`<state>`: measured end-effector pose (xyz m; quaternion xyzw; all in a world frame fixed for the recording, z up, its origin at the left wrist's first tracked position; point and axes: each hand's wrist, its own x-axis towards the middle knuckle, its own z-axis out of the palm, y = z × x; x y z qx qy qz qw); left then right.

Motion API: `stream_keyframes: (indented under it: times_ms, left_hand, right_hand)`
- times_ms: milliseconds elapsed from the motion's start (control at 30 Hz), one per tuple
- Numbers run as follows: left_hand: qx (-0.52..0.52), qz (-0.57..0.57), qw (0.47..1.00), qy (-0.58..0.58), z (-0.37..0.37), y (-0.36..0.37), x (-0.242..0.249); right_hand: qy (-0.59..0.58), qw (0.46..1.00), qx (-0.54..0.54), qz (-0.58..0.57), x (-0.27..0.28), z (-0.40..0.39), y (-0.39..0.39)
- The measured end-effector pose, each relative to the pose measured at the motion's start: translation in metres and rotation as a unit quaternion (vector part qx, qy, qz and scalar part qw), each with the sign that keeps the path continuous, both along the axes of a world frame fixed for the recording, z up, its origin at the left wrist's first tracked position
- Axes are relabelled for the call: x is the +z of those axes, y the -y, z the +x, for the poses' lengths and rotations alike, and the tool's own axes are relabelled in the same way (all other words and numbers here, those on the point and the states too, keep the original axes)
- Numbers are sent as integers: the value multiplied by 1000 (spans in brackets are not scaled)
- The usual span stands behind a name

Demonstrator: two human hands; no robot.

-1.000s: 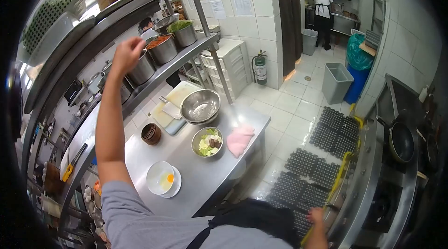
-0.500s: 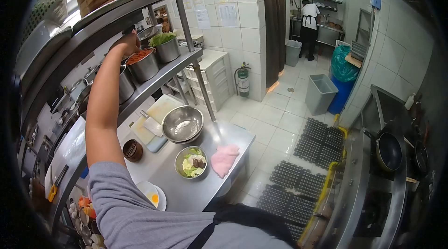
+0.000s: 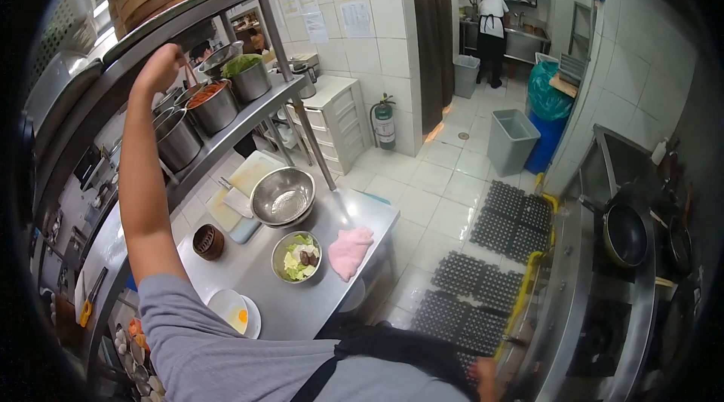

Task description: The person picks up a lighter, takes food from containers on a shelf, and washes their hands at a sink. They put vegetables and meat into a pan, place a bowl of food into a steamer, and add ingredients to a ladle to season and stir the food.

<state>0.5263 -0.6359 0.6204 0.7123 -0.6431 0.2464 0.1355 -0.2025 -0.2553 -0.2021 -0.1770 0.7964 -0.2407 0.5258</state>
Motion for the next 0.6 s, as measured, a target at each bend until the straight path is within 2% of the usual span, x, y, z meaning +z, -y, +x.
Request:
stream_keyframes:
  times_ms: [33,67,100,133,167,233,267,300,333,367,400,433,467,500,533,600]
  left_hand:
    - [-66,-52,996,-33,-19,-20,-9]
    - [-176,-54,972,-144,-39,-35,-29]
    - [-279,-53,925,-253,-63,-52,-51]
    - [-299,-13,908,-293,-94,-70,-79]
    - [-356,-7,916,-187,-125,-83,-110]
    - [-393,87,886,-230,-191,-96,-205]
    - [-394,217,851,-272,-226,-99,-250]
    - [-432,272,788,-344,-253,-97,-317]
    - [-447,308,794,-273,-288,-100,-372]
    - [-463,341,751,-324,-319,-106,-426]
    - [-474,357,749,-295,-347,-117,-453]
    - [-493,403,696,-332,-374,-129,-464]
    - [-492,460,650,-352,-397,-138,-466]
    - [-511,465,651,-314,-417,-143,-478]
    - [-529,471,620,-338,-433,-148,-484]
    - [-572,485,577,-323,-460,-149,-489]
  right_hand:
    - [-16,1000,26,-1,11,-6,4]
    - [-31,998,53,-2,67,28,38]
    - [-18,999,26,-8,83,34,36]
    - [-15,1000,24,-2,81,31,35]
    - [-8,998,57,-10,72,25,39]
    - [6,993,119,-22,57,17,46]
    - [16,989,148,-29,47,16,46]
    - [72,992,86,-62,41,21,51]
    - [126,987,25,-98,41,21,60]
    - [147,981,39,-121,66,26,71]
    - [166,974,51,-147,114,36,84]
    - [166,974,40,-148,151,42,90]
    - [194,954,74,-218,183,47,96]
    - [218,927,106,-287,205,51,104]
    - [215,929,86,-288,217,56,111]
    - [281,843,170,-425,234,61,107]
